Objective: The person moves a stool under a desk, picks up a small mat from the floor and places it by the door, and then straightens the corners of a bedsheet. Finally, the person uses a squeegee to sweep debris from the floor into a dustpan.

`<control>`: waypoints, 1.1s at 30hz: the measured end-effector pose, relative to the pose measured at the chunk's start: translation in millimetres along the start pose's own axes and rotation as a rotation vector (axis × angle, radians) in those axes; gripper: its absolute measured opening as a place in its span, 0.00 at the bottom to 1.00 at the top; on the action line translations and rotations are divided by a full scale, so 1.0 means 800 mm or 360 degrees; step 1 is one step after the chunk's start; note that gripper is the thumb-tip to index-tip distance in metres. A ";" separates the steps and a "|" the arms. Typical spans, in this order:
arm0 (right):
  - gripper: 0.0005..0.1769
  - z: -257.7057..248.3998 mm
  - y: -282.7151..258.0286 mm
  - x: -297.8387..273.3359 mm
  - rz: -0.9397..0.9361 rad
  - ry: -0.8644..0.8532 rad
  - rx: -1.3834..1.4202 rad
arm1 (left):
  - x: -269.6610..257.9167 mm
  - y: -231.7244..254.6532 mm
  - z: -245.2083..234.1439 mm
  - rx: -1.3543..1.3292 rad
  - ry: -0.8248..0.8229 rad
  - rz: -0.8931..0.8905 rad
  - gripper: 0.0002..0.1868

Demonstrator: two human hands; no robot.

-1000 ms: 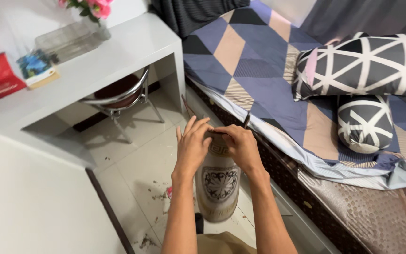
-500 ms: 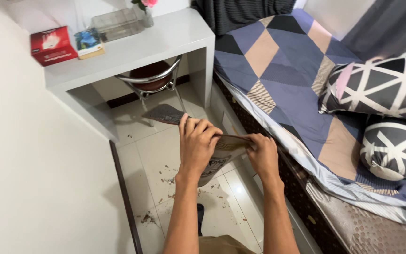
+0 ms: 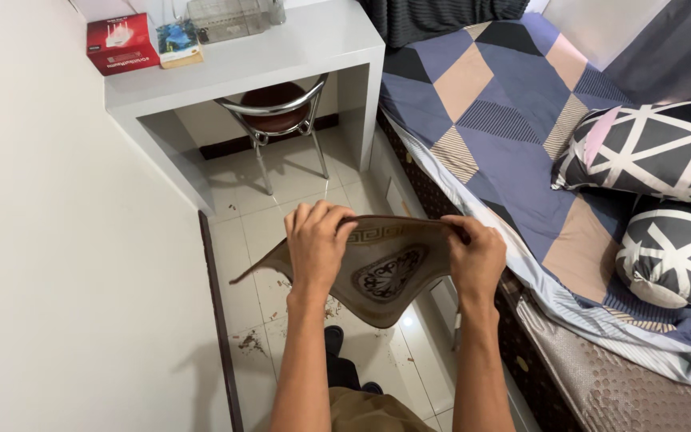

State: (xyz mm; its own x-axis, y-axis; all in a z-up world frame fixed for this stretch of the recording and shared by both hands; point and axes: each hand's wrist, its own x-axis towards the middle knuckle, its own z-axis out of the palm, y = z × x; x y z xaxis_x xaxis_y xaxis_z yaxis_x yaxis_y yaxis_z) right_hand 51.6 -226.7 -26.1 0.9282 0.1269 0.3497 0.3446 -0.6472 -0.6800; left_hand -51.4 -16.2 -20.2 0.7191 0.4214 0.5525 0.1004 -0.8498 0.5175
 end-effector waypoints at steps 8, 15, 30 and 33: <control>0.10 -0.021 -0.006 -0.004 -0.0265 0.0216 0.0173 | -0.003 0.001 -0.007 -0.0062 0.0039 -0.0094 0.07; 0.09 -0.017 -0.013 0.001 -0.0337 0.0318 0.0126 | 0.001 -0.008 0.009 -0.0035 0.0072 -0.0217 0.07; 0.09 0.028 0.004 0.025 0.0205 0.0533 0.0169 | 0.085 -0.050 0.062 -0.0387 -0.0090 -0.0155 0.06; 0.09 0.029 0.001 0.031 0.0227 0.0558 0.0168 | 0.099 -0.062 0.082 -0.0506 -0.0407 -0.0320 0.06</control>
State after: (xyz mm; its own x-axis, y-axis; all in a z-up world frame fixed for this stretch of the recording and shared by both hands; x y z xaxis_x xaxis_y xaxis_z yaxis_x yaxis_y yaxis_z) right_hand 78.1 -206.4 -33.1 0.8701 -0.2351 0.4331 0.2448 -0.5565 -0.7939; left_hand 45.8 38.4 -44.6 0.8576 0.4425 0.2619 0.0682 -0.6027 0.7951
